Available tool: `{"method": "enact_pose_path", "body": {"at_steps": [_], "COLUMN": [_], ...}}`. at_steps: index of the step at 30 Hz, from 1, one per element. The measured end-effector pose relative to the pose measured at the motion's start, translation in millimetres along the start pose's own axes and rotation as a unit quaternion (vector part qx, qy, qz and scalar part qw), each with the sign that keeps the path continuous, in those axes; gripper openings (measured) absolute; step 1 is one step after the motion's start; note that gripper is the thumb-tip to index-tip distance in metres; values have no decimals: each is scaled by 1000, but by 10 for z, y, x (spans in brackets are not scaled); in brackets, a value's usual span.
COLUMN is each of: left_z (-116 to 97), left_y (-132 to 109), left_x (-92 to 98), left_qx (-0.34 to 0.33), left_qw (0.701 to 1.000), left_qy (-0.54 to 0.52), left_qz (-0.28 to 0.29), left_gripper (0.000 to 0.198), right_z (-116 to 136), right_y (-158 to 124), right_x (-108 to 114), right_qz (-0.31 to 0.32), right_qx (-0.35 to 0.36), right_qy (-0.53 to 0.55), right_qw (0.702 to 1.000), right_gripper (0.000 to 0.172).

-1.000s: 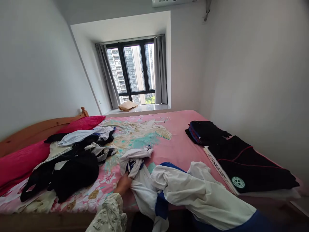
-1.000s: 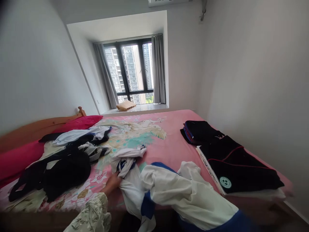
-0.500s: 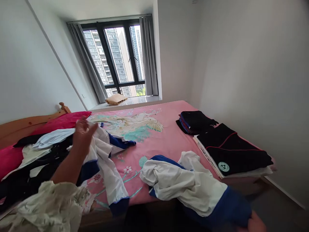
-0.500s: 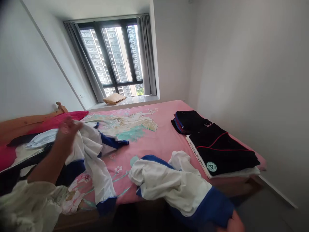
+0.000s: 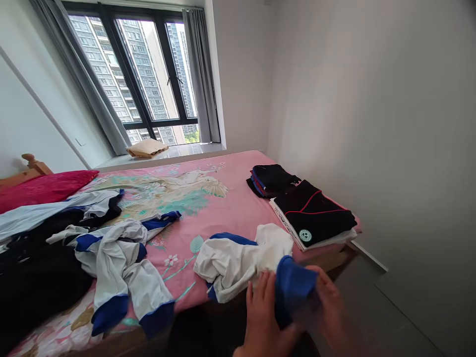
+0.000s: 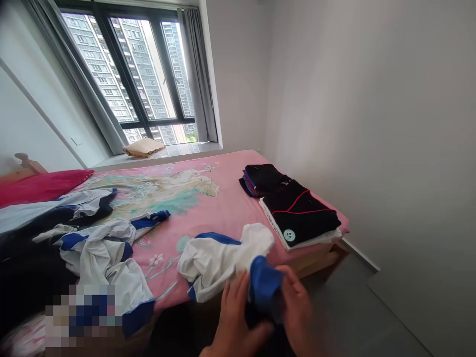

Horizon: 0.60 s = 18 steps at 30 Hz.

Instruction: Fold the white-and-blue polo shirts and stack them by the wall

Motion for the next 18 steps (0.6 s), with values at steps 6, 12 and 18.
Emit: {"method": "enact_pose_path", "body": {"at_steps": [6,12,18], "left_z": [195,-68,-508], "left_y": [107,-225,-279], "left_x": [858,1758,2217], "left_qx": [365,481,355], "left_qw": [838,778,868], "left_qy": [-384,-393,-321], "left_qz": [-126,-90,-135], "left_gripper": [43,58,64], "right_z": [255,-240,-808], "right_y": [-138,-270,-853], "right_x": [-332,-203,-438], "right_qz": [131,255,377], "right_qx": [79,39,-29], "right_qy": [-57,-293,-345], "right_qw": [987,920,859], "right_gripper": [30,80,59]}}
Point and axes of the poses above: each hand's wrist, its own y-axis towards the middle knuckle, its own x-axis out of the back of the hand, z = x × y, the point moved 5 cm from there along y, towards the middle knuckle, and after that the axes turned 11 degrees about y, right-handed, at the moved point
